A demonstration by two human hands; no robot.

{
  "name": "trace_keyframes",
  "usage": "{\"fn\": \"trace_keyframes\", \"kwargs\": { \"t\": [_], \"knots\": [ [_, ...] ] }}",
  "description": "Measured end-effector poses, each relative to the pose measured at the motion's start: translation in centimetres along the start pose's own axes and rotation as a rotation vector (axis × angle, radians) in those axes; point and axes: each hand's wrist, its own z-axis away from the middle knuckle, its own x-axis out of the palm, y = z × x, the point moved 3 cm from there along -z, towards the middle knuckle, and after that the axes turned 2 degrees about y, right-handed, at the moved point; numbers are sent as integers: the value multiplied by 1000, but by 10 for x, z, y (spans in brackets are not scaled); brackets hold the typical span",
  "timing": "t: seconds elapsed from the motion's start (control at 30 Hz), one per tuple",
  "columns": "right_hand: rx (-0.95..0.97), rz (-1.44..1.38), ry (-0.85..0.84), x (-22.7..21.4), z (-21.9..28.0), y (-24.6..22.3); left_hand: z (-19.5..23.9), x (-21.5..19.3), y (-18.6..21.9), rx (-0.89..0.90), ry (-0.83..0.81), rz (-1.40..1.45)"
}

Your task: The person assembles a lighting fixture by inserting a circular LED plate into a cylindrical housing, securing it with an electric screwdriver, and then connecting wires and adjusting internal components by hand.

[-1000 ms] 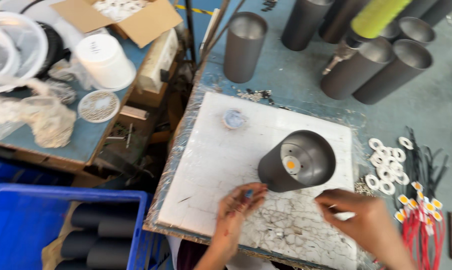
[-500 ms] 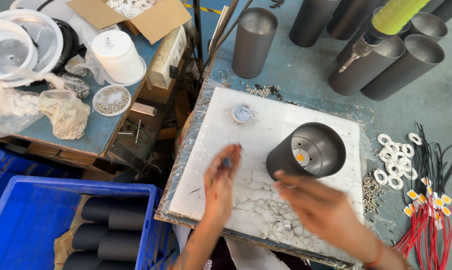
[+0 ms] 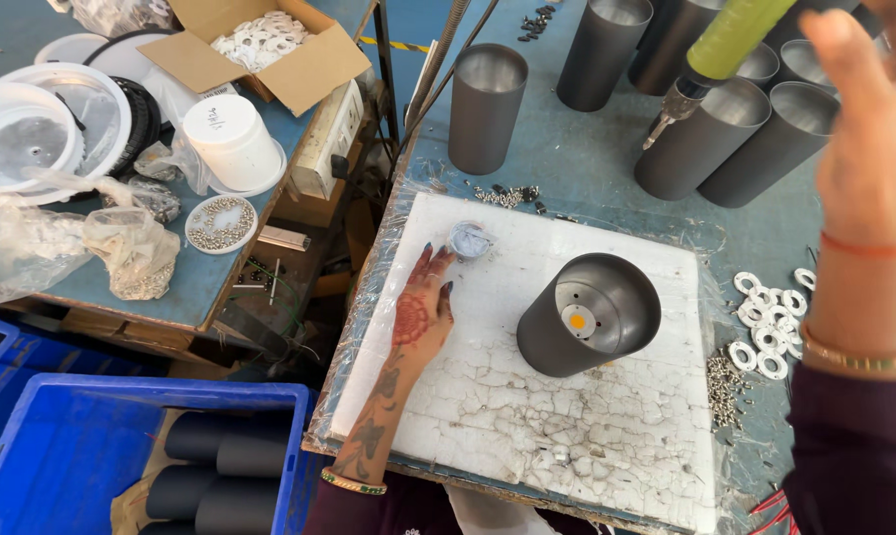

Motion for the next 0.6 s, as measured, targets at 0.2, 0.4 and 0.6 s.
{"fn": "trace_keyframes", "kwargs": {
  "t": [0.2, 0.4, 0.6],
  "knots": [
    [116, -123, -22, 19, -38, 14, 6, -3, -28, 87, 171, 165],
    [138, -222, -107, 15, -32, 16, 18, 0, -33, 323, 185, -220],
    [143, -309, -221, -1, -9, 4, 7, 3, -14, 238, 229, -256]
  ]
}}
